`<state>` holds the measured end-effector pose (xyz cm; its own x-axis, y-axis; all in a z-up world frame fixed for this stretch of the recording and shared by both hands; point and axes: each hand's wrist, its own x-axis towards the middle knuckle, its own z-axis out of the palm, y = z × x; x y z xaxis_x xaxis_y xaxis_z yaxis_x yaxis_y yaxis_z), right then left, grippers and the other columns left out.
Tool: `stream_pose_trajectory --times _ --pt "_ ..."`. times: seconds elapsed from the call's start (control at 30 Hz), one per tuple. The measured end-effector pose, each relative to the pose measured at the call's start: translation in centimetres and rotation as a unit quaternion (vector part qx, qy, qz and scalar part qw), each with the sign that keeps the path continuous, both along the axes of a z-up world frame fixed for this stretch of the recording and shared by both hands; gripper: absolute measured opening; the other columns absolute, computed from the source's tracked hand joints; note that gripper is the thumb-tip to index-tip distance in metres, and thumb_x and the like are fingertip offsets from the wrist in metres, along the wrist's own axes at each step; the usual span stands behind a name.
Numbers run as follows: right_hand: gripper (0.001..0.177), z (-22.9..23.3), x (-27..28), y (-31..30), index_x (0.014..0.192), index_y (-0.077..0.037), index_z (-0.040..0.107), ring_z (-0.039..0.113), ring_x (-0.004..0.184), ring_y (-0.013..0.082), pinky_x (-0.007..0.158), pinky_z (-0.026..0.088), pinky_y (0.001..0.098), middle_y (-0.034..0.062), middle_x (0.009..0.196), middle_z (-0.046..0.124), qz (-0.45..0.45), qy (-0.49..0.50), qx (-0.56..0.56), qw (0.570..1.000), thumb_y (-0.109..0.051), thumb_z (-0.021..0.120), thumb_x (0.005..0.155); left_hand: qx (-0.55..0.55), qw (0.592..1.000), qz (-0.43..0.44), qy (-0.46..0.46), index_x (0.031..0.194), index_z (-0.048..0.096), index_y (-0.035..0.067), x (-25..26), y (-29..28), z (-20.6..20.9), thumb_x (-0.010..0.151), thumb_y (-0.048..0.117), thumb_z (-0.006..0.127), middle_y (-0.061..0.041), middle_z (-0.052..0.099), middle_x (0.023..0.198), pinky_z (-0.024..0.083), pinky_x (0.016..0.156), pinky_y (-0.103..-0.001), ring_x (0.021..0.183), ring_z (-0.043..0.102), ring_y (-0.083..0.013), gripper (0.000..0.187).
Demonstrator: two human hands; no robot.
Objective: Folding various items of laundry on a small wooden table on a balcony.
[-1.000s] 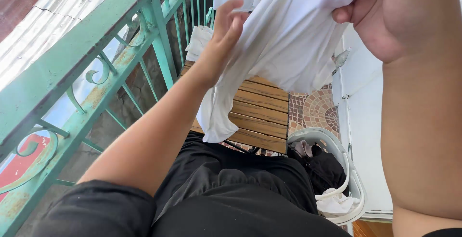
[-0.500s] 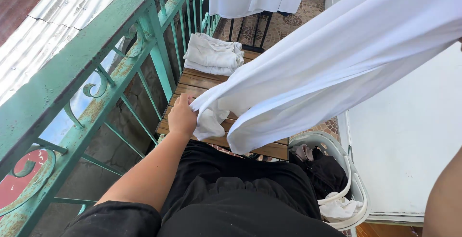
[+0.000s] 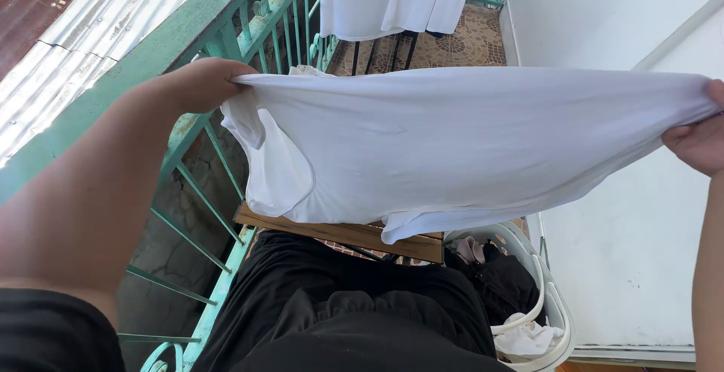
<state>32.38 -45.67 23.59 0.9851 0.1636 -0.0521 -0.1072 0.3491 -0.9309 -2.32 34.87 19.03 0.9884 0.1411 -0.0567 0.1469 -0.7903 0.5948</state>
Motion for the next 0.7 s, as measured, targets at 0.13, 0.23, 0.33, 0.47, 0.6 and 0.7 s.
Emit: stream_pose_trajectory --times 0.13,0.23,0.33,0.47,0.6,0.7 --pt "0.027 0.8 -9.3 9.5 0.132 -0.016 0.057 0.057 0.117 0.0133 0.090 0.041 0.0330 -0.0011 0.140 0.061 -0.069 0.054 -0.046 0.995 -0.036 0.053 0.113 0.212 0.975 -0.038 0.051 0.133 0.068 0.017 5.5 2.4 4.0 0.101 0.014 0.056 -0.010 0.074 0.119 0.050 0.100 -0.045 0.109 0.068 -0.0284 0.034" --pt "0.028 2.7 -10.3 14.4 0.132 -0.017 0.053 0.054 0.126 0.0155 0.108 0.039 0.0415 -0.0014 0.142 0.057 -0.119 0.120 -0.133 0.977 -0.031 0.058 0.108 0.417 0.902 -0.061 0.092 0.127 0.070 0.014 11.1 6.2 4.8 0.102 0.018 0.058 -0.009 0.075 0.113 0.054 0.096 -0.044 0.105 0.071 -0.0296 0.028" --pt "0.034 2.8 -8.7 14.9 0.132 -0.015 0.052 0.056 0.130 0.0154 0.113 0.039 0.0478 -0.0009 0.143 0.056 -0.138 0.119 -0.152 0.971 -0.030 0.062 0.103 0.501 0.865 -0.020 -0.028 0.119 0.072 0.010 12.2 7.3 6.5 0.095 0.009 0.063 -0.012 0.075 0.104 0.057 0.083 -0.044 0.093 0.072 -0.0330 0.026" --pt "0.048 2.5 -9.3 13.5 0.147 -0.001 0.044 0.045 0.151 0.0334 0.124 0.035 0.0567 0.0164 0.161 0.042 0.025 -0.176 0.054 0.983 -0.031 0.057 0.112 0.382 0.874 0.058 -0.294 0.115 0.067 0.003 7.8 7.2 6.3 0.094 -0.005 0.060 -0.016 0.072 0.102 0.056 0.079 -0.043 0.090 0.069 -0.0342 0.024" --pt "0.051 2.1 -20.6 15.5 0.156 0.015 0.031 0.029 0.150 0.0532 0.118 0.024 0.0737 0.0362 0.162 0.032 0.152 -0.029 0.532 0.833 -0.008 0.043 0.113 0.229 0.840 0.097 -0.482 0.111 0.060 -0.003 -0.9 3.4 3.3 0.103 -0.008 0.053 -0.016 0.071 0.106 0.055 0.087 -0.038 0.096 0.066 -0.0301 0.012" --pt "0.071 -5.9 -25.2 10.3 0.160 -0.012 0.040 0.036 0.159 0.0271 0.127 0.023 0.0530 0.0059 0.170 0.038 0.095 -0.277 -0.013 0.956 -0.038 0.063 0.098 -0.052 0.877 0.131 -0.458 0.127 0.053 0.003 -9.3 -3.1 -1.3 0.112 -0.014 0.041 -0.011 0.066 0.100 0.052 0.071 -0.029 0.086 0.068 -0.0148 0.025"
